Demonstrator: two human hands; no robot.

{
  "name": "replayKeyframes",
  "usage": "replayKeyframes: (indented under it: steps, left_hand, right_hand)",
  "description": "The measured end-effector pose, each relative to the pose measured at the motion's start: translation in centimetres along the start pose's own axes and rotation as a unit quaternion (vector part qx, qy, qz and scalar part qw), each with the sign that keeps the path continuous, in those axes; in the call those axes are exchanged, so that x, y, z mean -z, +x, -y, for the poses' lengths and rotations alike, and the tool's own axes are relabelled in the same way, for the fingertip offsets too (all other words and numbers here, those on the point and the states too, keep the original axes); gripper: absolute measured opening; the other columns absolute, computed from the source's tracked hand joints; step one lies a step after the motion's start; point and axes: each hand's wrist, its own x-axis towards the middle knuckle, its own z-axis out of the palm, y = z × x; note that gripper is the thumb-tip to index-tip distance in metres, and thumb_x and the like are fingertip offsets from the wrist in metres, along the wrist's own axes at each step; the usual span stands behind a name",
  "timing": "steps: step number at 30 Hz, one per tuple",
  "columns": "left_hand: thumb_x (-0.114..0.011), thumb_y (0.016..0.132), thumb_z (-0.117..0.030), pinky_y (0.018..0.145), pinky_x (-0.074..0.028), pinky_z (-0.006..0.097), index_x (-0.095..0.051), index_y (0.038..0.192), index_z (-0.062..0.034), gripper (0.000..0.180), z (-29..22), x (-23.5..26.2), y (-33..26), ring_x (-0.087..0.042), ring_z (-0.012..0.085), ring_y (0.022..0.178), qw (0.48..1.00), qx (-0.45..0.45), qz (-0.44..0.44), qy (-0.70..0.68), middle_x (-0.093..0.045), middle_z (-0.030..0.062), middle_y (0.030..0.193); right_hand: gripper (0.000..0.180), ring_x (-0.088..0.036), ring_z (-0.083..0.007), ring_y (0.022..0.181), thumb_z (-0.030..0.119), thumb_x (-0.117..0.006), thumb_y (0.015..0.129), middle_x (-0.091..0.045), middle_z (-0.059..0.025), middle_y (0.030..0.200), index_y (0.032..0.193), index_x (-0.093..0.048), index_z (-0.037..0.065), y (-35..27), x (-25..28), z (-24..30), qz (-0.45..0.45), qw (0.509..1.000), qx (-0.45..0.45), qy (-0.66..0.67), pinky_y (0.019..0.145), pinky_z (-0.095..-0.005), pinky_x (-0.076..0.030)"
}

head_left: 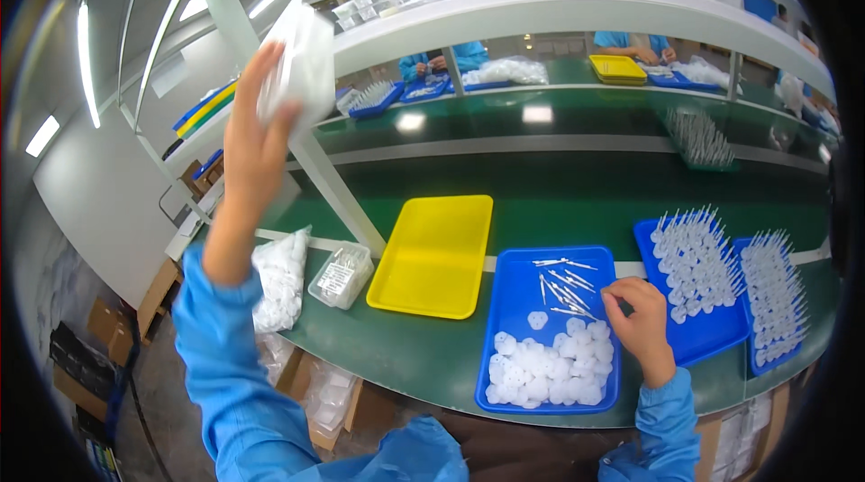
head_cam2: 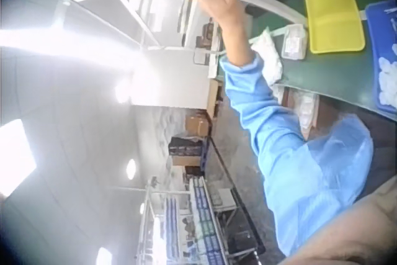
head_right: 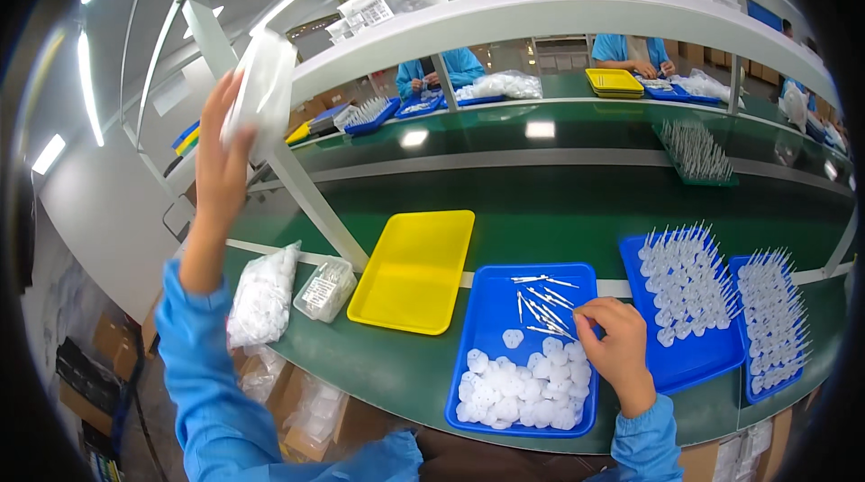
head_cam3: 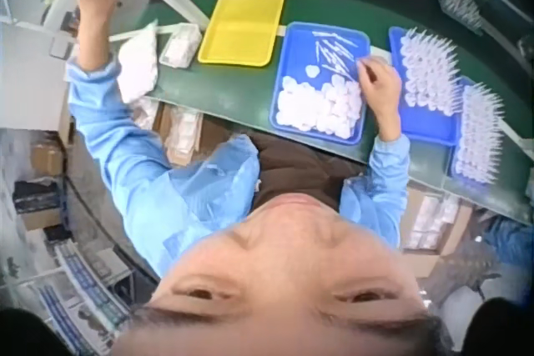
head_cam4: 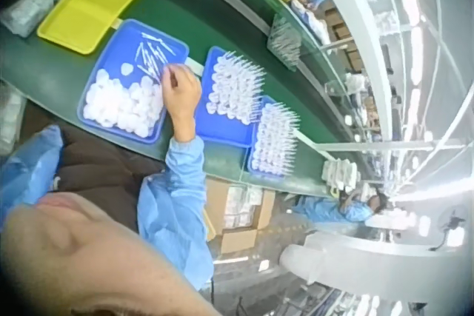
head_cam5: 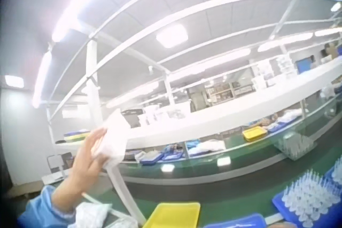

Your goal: The person assembles small white plastic components by inserting thin metal rods into them. They pick up a component and a rod, insert the rod into the component, and place the finished assembly into a blue tray. The person repeats this process continuously throughout the video.

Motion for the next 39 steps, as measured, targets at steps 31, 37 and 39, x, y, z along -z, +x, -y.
replayKeyframes:
  steps: [31, 37, 39]
  left_hand:
    - [-0.070, 0.099, -0.014, 0.099, -0.056, 0.047, -0.077, 0.122, -0.0063, 0.025, 5.2, -4.7, -22.2, -0.071, 0.0358, 0.114, 0.974, 0.127, 0.143, 0.123, -0.074, 0.0185, 0.127]
    - [-0.086, 0.084, -0.053, 0.122, -0.047, 0.054, -0.041, 0.172, -0.0199, 0.105, 7.6, -1.4, -38.7, -0.047, 0.0548, 0.151, 0.793, 0.395, 0.419, 0.197, -0.041, 0.0360, 0.168]
    - [-0.087, 0.085, -0.045, 0.121, -0.047, 0.053, -0.048, 0.168, -0.0194, 0.096, 7.9, -1.7, -41.1, -0.049, 0.0525, 0.149, 0.812, 0.420, 0.370, 0.163, -0.045, 0.0345, 0.165]
  right_hand:
    - [0.013, -0.074, -0.0301, 0.092, -0.002, -0.081, 0.082, -0.079, -0.0125, 0.099, 0.094, -0.078, 0.003, -2.0, 3.1, 1.4, 0.076, 0.997, -0.014, 0.005, 0.081, -0.0410, -0.055]
    - [0.018, -0.074, -0.0304, 0.084, 0.001, -0.085, 0.079, -0.079, -0.0092, 0.098, 0.095, -0.079, 0.008, 0.9, 0.5, 2.0, 0.140, 0.986, 0.081, 0.030, 0.075, -0.0403, -0.053]
    - [0.017, -0.073, -0.0242, 0.081, 0.007, -0.087, 0.080, -0.080, -0.0042, 0.098, 0.095, -0.080, 0.011, 0.9, 0.5, 2.2, 0.190, 0.974, 0.118, 0.024, 0.072, -0.0394, -0.052]
